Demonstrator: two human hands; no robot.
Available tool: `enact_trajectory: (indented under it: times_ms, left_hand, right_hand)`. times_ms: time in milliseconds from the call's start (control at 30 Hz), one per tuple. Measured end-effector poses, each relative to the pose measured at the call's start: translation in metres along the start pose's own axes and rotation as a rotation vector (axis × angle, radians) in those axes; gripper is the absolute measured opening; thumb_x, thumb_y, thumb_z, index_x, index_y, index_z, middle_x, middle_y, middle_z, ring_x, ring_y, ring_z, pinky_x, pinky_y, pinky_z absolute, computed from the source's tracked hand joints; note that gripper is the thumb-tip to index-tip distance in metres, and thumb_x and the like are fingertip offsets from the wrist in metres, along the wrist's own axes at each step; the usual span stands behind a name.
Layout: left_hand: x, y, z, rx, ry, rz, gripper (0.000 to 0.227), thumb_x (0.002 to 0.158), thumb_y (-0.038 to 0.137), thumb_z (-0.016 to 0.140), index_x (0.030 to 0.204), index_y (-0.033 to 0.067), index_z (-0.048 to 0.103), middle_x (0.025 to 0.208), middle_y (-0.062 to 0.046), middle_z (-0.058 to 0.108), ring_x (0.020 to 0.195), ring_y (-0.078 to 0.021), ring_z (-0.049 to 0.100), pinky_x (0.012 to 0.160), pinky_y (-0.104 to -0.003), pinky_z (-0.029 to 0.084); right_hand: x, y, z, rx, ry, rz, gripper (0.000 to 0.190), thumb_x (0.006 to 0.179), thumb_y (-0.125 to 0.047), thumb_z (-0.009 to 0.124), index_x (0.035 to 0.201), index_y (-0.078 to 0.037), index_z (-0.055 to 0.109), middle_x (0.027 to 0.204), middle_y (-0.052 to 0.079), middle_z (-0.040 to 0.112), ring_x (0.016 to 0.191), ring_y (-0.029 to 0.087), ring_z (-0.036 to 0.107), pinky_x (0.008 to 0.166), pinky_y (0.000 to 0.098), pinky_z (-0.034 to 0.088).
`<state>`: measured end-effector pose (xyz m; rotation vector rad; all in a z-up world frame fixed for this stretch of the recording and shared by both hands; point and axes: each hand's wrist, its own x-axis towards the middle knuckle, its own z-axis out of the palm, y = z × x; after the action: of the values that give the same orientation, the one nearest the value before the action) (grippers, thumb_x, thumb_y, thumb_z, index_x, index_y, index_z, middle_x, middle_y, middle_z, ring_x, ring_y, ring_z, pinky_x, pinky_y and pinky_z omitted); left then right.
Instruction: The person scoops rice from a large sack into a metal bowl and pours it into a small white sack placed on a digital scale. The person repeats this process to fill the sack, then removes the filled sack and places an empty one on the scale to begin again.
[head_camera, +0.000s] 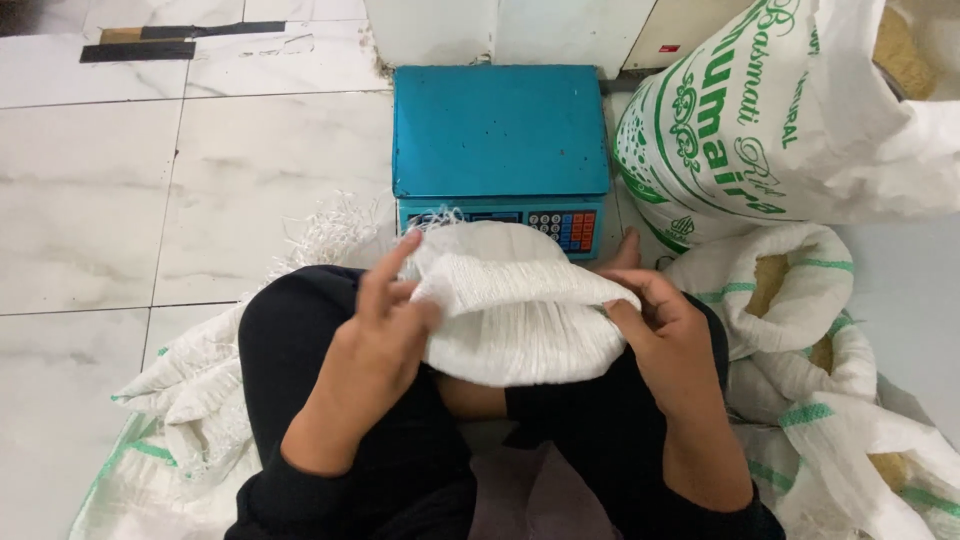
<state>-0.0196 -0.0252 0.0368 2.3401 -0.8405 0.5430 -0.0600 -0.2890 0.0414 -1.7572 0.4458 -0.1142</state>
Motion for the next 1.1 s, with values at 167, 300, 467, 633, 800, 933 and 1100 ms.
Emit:
enact_trajectory:
  times_ms: [167,300,467,633,800,933,1100]
  left_hand:
    - [0.010,0.014,-0.004,0.089,-0.052,0.041,0.019,0.086,-0.002,0.057,0.090,0.0154,0.062,0.136,-0.009,0.055,0.106,-0.0295,0.066,0.082,-0.035,0.055]
    - [0.009,0.019,0.008,-0.033,-0.036,-0.096,0.033,0.085,0.003,0.057,0.113,0.0189,0.067,0.118,-0.005,0.064,0.106,-0.0255,0.066,0.088,-0.035,0.053]
    - [0.019,0.029,0.000,-0.149,-0.014,-0.002,0.024,0.088,0.003,0.063,0.111,0.0060,0.063,0.118,-0.010,0.061,0.104,-0.0251,0.064,0.087,-0.034,0.052]
    - [0.029,0.034,-0.014,0.122,0.004,0.010,0.030,0.085,-0.011,0.052,0.112,0.0012,0.059,0.130,-0.011,0.057,0.100,-0.0308,0.063,0.081,-0.039,0.051]
    - [0.027,0.042,-0.008,0.476,0.000,-0.071,0.047,0.076,-0.006,0.057,0.118,0.0136,0.063,0.136,-0.012,0.050,0.073,-0.0250,0.055,0.059,-0.038,0.046]
    - [0.024,0.052,-0.012,0.413,-0.033,-0.110,0.047,0.077,-0.002,0.061,0.121,0.0134,0.059,0.140,-0.020,0.045,0.092,-0.0318,0.062,0.063,-0.042,0.048]
    - [0.016,0.053,-0.004,0.296,-0.002,-0.096,0.053,0.073,-0.012,0.058,0.120,0.0137,0.057,0.142,-0.023,0.042,0.087,-0.0308,0.060,0.058,-0.040,0.044]
  right_hand:
    - [-0.009,-0.023,-0.002,-0.236,0.105,-0.206,0.027,0.089,-0.010,0.065,0.113,0.000,0.065,0.094,0.020,0.070,0.091,0.028,0.065,0.084,0.0448,0.050]
    - [-0.013,-0.025,0.004,-0.558,0.284,-0.843,0.023,0.091,-0.001,0.067,0.114,0.003,0.062,0.103,0.016,0.061,0.101,0.037,0.059,0.090,0.0468,0.045]
    - [-0.026,-0.014,0.038,-0.591,-0.236,-0.824,0.023,0.089,-0.006,0.054,0.110,-0.004,0.064,0.107,0.012,0.064,0.100,0.030,0.061,0.090,0.0403,0.047]
    - [0.010,0.044,0.050,-1.219,-0.065,-0.737,0.033,0.079,-0.009,0.060,0.112,-0.005,0.059,0.063,0.009,0.061,0.050,0.029,0.061,0.044,0.0441,0.050]
    - [0.009,0.018,0.039,-1.203,-0.425,-0.476,0.129,0.049,-0.032,0.096,0.153,-0.012,0.022,0.127,0.024,0.053,0.112,0.040,0.056,0.083,0.0539,0.053]
    - [0.011,0.000,0.026,-1.226,-0.395,-0.634,0.119,0.052,-0.039,0.089,0.146,0.000,0.027,0.077,0.016,0.070,0.112,0.049,0.054,0.113,0.0695,-0.009]
    - [0.012,0.007,0.030,-1.455,-0.546,-0.032,0.062,0.078,-0.057,0.070,0.118,-0.011,0.055,0.094,0.006,0.071,0.090,0.028,0.068,0.071,0.0447,0.055]
